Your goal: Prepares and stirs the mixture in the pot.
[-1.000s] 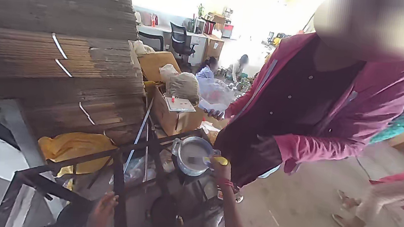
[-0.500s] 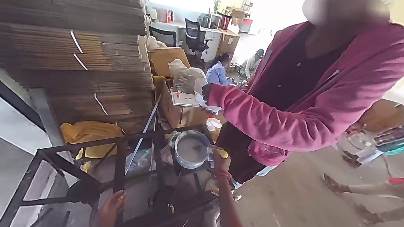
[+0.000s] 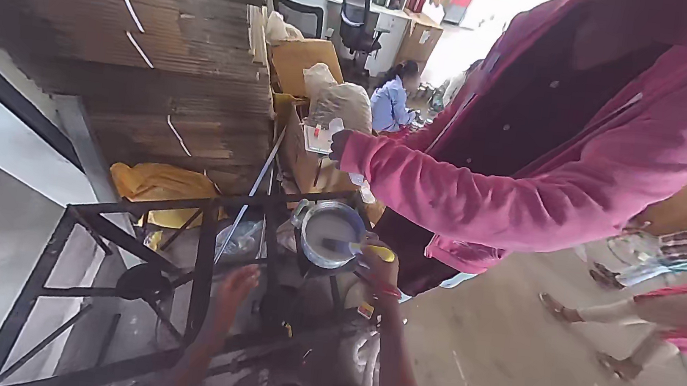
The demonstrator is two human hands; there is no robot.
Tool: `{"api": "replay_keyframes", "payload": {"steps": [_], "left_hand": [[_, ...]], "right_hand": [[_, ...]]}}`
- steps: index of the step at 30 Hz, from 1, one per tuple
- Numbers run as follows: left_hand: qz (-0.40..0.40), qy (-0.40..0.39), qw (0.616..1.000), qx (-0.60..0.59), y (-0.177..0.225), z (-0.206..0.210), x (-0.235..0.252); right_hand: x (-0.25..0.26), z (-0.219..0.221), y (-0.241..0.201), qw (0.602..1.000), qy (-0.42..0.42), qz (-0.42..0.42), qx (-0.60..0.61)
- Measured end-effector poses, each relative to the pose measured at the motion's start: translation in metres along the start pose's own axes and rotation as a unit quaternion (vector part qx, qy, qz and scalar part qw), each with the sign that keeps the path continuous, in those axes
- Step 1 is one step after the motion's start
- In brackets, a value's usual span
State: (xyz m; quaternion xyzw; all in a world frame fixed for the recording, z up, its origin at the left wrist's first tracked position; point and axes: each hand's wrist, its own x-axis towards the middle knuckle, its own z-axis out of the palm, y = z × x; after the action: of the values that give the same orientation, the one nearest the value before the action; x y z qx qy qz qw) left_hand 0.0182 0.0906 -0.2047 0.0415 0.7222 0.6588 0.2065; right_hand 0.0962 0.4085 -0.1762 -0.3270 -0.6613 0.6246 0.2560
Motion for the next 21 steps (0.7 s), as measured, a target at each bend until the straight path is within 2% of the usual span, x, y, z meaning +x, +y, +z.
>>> {"api": "replay_keyframes", "payload": {"steps": [3,6,8,11,14,17,21], "left_hand": [[0.006,-0.035,0.999,0.003,0.018,0.02,0.034],[-0.014,-0.082,0.996,0.03,0.041,0.037,0.067],[-0.004,-0.093,0.994,0.053,0.045,0.048,0.093],[-0.001,-0.065,0.992,0.111,0.048,0.06,0.122],[0.024,-0.053,0.985,0.159,0.05,0.065,0.14],[0.034,-0.041,0.982,0.181,0.049,0.07,0.152],[0.024,-0.035,0.982,0.182,0.05,0.071,0.164]], "right_hand": [[-0.004,-0.011,-0.011,0.996,0.033,-0.062,-0.06],[0.0,0.004,-0.002,0.986,0.076,-0.119,-0.093],[0.002,0.013,0.003,0.993,0.035,-0.107,-0.039],[-0.009,0.005,-0.003,0.999,-0.023,-0.043,0.021],[-0.013,-0.005,-0.009,0.999,0.041,-0.016,0.032],[-0.007,0.004,0.0,0.993,0.105,-0.005,0.054],[-0.013,0.009,0.001,0.997,0.05,-0.005,0.053]]}}
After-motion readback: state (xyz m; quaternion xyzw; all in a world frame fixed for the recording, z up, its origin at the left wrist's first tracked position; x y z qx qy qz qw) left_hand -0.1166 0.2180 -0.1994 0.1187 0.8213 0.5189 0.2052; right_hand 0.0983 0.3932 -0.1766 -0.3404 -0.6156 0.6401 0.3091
